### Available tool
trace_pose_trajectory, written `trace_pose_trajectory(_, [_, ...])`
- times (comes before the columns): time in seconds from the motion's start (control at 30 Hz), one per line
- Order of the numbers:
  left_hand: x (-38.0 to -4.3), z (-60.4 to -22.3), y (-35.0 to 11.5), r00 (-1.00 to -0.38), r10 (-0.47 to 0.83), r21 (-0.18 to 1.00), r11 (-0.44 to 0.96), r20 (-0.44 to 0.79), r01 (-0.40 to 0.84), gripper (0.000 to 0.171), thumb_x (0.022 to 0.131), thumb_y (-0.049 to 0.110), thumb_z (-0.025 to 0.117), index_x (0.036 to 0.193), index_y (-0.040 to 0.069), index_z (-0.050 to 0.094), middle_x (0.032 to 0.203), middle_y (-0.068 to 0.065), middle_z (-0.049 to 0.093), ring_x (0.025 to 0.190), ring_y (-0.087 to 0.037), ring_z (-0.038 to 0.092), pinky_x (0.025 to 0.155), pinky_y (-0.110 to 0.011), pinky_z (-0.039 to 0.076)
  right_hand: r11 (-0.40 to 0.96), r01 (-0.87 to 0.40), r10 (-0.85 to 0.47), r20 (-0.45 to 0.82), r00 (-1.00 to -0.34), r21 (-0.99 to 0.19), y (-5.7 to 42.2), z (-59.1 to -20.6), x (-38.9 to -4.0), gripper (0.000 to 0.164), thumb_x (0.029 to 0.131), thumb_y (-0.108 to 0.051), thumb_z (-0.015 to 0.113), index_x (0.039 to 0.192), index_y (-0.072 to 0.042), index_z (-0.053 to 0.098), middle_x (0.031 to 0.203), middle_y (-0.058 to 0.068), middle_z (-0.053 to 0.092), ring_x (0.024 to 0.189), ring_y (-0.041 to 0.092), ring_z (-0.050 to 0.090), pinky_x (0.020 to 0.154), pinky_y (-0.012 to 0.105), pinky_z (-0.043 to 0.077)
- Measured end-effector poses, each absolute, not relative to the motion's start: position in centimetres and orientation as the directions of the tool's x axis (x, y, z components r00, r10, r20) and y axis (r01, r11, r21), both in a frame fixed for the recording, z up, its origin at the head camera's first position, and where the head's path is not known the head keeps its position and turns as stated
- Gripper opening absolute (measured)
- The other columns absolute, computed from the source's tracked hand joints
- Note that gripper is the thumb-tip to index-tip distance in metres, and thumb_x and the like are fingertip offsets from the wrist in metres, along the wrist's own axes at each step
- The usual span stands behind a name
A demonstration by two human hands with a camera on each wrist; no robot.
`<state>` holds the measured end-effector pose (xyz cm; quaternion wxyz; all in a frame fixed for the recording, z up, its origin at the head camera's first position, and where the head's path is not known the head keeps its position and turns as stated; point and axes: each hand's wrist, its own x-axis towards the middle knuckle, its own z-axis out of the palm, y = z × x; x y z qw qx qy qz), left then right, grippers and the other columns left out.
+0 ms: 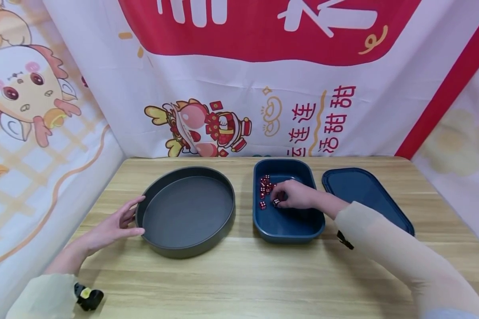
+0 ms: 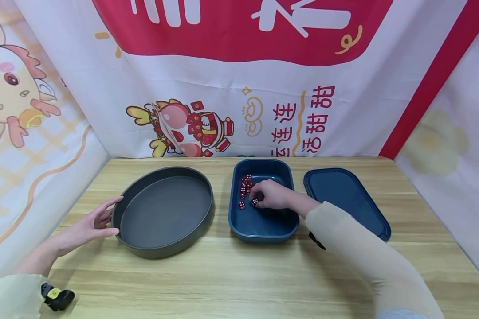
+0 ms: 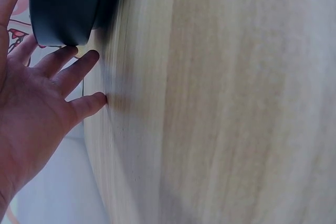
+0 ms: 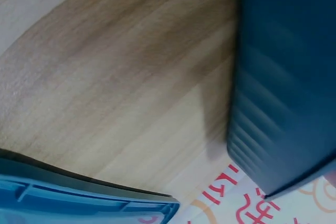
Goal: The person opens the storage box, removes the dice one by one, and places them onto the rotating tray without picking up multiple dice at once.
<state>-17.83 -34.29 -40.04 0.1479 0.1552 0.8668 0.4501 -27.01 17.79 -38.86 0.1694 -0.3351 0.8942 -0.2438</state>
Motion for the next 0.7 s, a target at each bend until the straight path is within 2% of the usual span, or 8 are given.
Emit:
trace_pose_trajectory(0.17, [-17.8, -39.9, -34.3, -0.907, 0.402, 0.828, 0.545, -0.122, 0.131, 0.089, 0.091, 0.014, 0.069, 0.156, 0.01, 0.008, 0.154, -0.035, 0.01, 0.135, -0.057, 0.017, 0.102, -0.062, 0.025, 0.6, -0.55, -0.702, -0.053, -0.71, -0.581, 17.2, -37.4, -26.4, 0.018, 0.088, -0.008, 0.071, 0.107, -0.009, 0.071, 0.099, -0.003, 0.066, 0.087, 0.012, 0.061, 0.081, 0.034, 0.053])
trace_pose_trajectory(0.37, [-17.8, -39.9, -34.3, -0.907, 0.403, 0.825, 0.549, -0.122, 0.133, 0.088, 0.092, 0.014, 0.069, 0.156, 0.01, 0.008, 0.153, -0.036, 0.009, 0.135, -0.058, 0.016, 0.102, -0.062, 0.025, 0.525, -0.593, -0.741, 0.017, -0.672, -0.61, 15.6, -35.6, -25.1, 0.019, 0.088, -0.006, 0.072, 0.105, -0.013, 0.071, 0.101, -0.004, 0.065, 0.087, 0.012, 0.061, 0.083, 0.04, 0.053])
trace_pose_trajectory(0.57, [-17.8, -39.9, -34.3, -0.906, 0.404, 0.828, 0.546, -0.127, 0.127, 0.088, 0.092, 0.014, 0.068, 0.156, 0.011, 0.008, 0.153, -0.036, 0.008, 0.135, -0.058, 0.016, 0.102, -0.063, 0.025, 0.459, -0.651, -0.783, 0.071, -0.618, -0.604, 13.0, -34.1, -24.4, 0.017, 0.089, -0.006, 0.07, 0.105, -0.013, 0.07, 0.097, -0.005, 0.065, 0.084, 0.008, 0.061, 0.079, 0.03, 0.054])
trace_pose_trajectory(0.7, [-17.7, -40.0, -34.2, -0.905, 0.408, 0.834, 0.536, -0.122, 0.129, 0.088, 0.092, 0.012, 0.068, 0.156, 0.01, 0.008, 0.152, -0.038, 0.009, 0.135, -0.058, 0.016, 0.102, -0.062, 0.025, 0.451, -0.667, -0.791, 0.08, -0.606, -0.593, 10.7, -32.9, -24.3, 0.017, 0.089, -0.007, 0.07, 0.105, -0.013, 0.07, 0.097, -0.006, 0.066, 0.085, 0.008, 0.061, 0.079, 0.031, 0.053])
